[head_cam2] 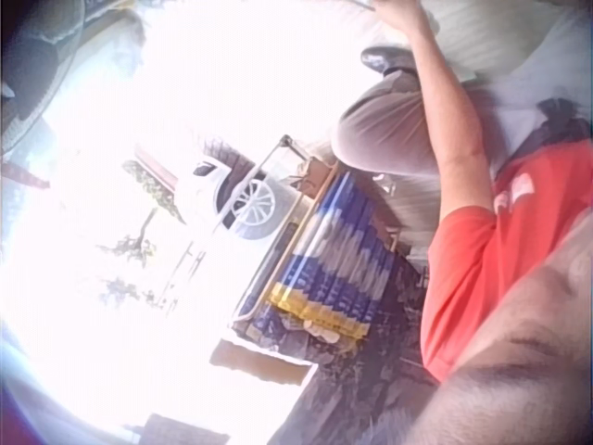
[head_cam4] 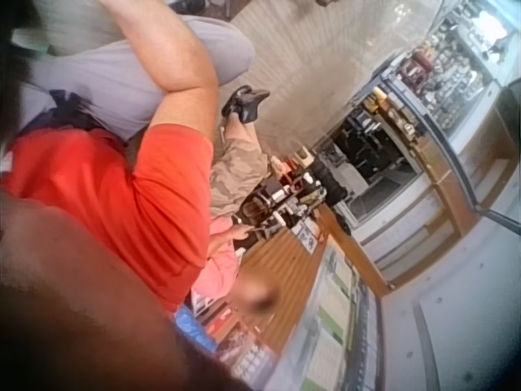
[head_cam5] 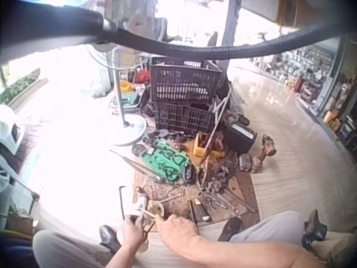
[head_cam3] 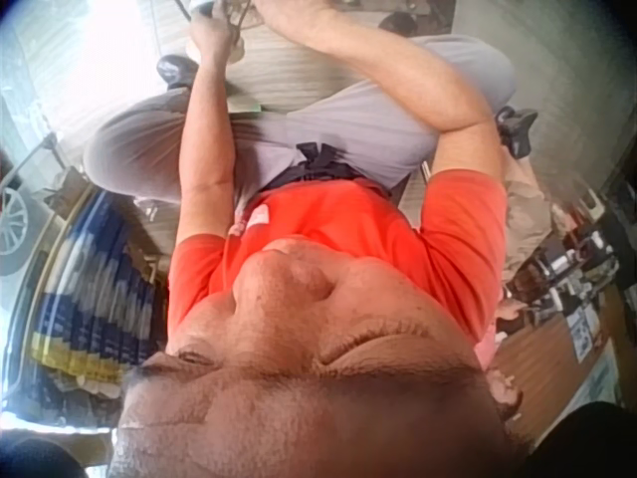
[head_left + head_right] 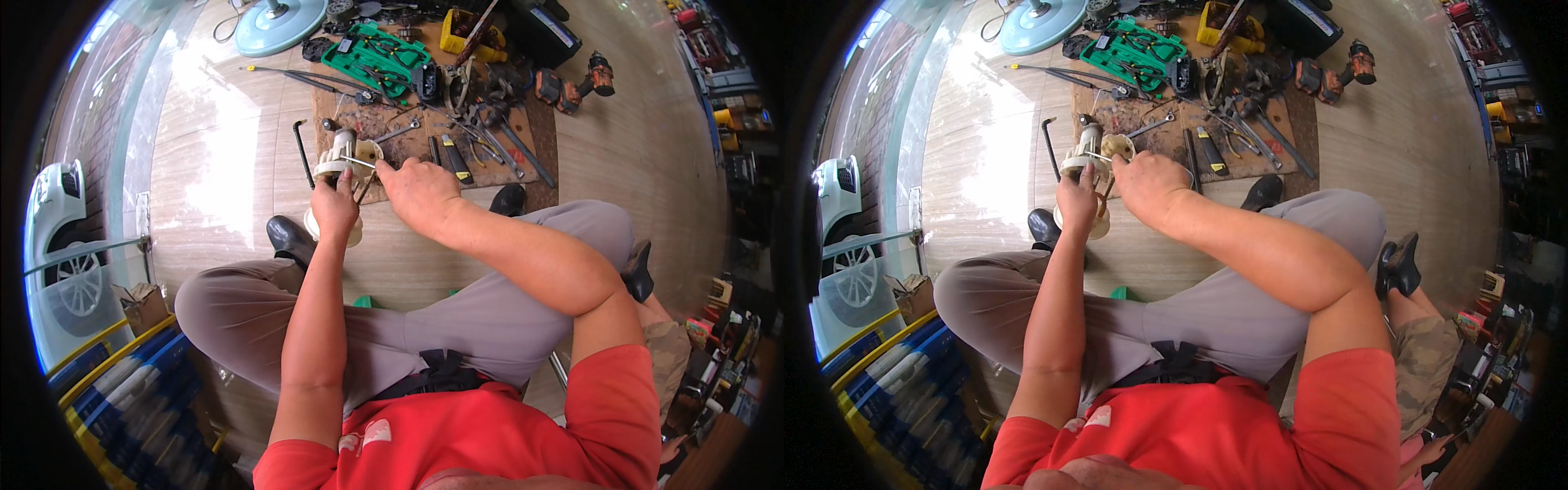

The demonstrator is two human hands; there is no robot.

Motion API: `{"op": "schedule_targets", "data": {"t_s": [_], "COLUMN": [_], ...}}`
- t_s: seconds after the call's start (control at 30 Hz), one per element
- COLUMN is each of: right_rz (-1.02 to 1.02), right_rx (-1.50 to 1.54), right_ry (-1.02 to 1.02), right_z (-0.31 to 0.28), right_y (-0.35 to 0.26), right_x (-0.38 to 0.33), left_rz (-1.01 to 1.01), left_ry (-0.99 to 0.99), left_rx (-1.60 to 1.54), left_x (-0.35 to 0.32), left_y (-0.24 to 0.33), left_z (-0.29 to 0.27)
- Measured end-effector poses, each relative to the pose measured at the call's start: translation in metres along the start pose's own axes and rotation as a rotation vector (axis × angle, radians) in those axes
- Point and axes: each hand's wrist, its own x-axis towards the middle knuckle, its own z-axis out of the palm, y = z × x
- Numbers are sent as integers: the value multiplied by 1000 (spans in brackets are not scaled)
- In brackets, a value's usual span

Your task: The person disassembles a fuel pump assembly using a screwdriver and pliers, prying off plastic components and disconnecting a cylindrical pump unit from its housing.

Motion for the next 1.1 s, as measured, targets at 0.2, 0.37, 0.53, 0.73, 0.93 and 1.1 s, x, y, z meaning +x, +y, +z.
{"op": "schedule_targets", "data": {"t_s": [0.2,0.37,0.53,0.73,0.93,1.1], "right_rz": [2,-43,-52,-8,-43,-104], "right_rx": [122,77,454,412,276,347], "right_ry": [-70,-31,6,-30,-17,134], "right_z": [1,-20,-16,-25,-5,19], "right_y": [9,14,19,10,7,18], "right_x": [10,6,7,5,-2,3], "left_rz": [-105,-32,-14,-18,-159,-237], "left_ry": [-6,-63,-54,-44,-226,-242], "left_rx": [-92,-237,-237,-203,-164,-386], "left_x": [-1,-8,-6,-8,-3,-4], "left_y": [-3,22,16,28,6,28], "left_z": [-3,-27,-33,-31,-34,-42]}}
